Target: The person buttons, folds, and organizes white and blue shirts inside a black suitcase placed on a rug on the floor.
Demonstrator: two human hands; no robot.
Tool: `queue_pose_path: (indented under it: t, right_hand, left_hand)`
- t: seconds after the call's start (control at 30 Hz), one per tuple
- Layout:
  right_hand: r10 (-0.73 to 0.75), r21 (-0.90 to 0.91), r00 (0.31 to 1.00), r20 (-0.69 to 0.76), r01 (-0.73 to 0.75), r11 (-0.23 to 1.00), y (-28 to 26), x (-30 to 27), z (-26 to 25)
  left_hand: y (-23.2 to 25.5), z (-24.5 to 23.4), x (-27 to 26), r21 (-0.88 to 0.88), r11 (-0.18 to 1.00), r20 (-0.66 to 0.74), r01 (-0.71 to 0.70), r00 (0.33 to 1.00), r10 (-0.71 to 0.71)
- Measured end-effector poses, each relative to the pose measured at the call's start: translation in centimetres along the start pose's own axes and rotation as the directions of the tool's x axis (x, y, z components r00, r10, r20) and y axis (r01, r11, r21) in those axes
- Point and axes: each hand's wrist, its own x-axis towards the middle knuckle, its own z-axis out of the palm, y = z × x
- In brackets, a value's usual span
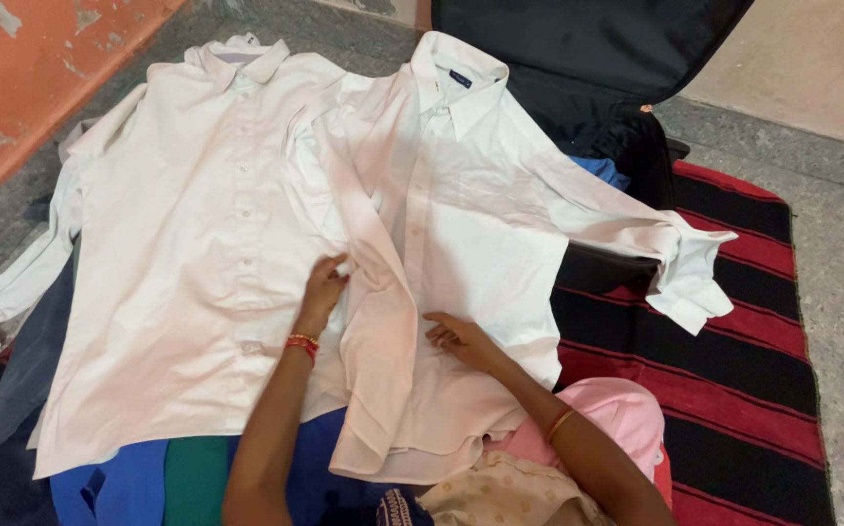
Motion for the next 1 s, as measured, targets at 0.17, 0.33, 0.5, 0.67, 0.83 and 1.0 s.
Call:
queue_pose_path:
  t: [0.17,0.33,0.5,0.67,0.83,1.0]
  right_hand:
    - [0.0,-0.02,1.0,0.0,0.0,1.0,-0.2,0.0,-0.1]
    - [-0.006,-0.011,1.0,-0.012,0.006,1.0,0.5,0.4,-0.1]
    - [0.021,-0.005,1.0,-0.008,-0.021,1.0,0.4,0.5,0.2]
    - [0.042,-0.05,0.999,0.008,-0.041,0.998,-0.2,-0.2,0.5]
    - [0.051,-0.083,0.998,0.021,-0.049,0.995,-0.6,-0.7,0.4]
    - [0.045,-0.103,0.999,0.023,-0.042,0.994,-1.2,-0.4,0.4]
  left_hand:
    - [1.7,-9.3,1.7,-0.147,0.979,-0.278,-0.144,0.955,0.099]
    - [7.9,-19.3,-0.7,0.34,0.897,-0.573,-0.283,0.694,0.436]
    - [8.8,-18.9,-6.6,0.857,0.515,-0.326,0.019,0.794,0.513]
    - [8.2,-11.1,-7.0,0.61,0.783,-0.132,0.119,0.99,-0.048]
    - [11.7,-3.3,-9.9,0.745,0.66,0.434,-0.098,0.823,-0.368]
    - [17.0,0.5,-14.6,0.845,0.447,0.483,-0.293,0.777,-0.404]
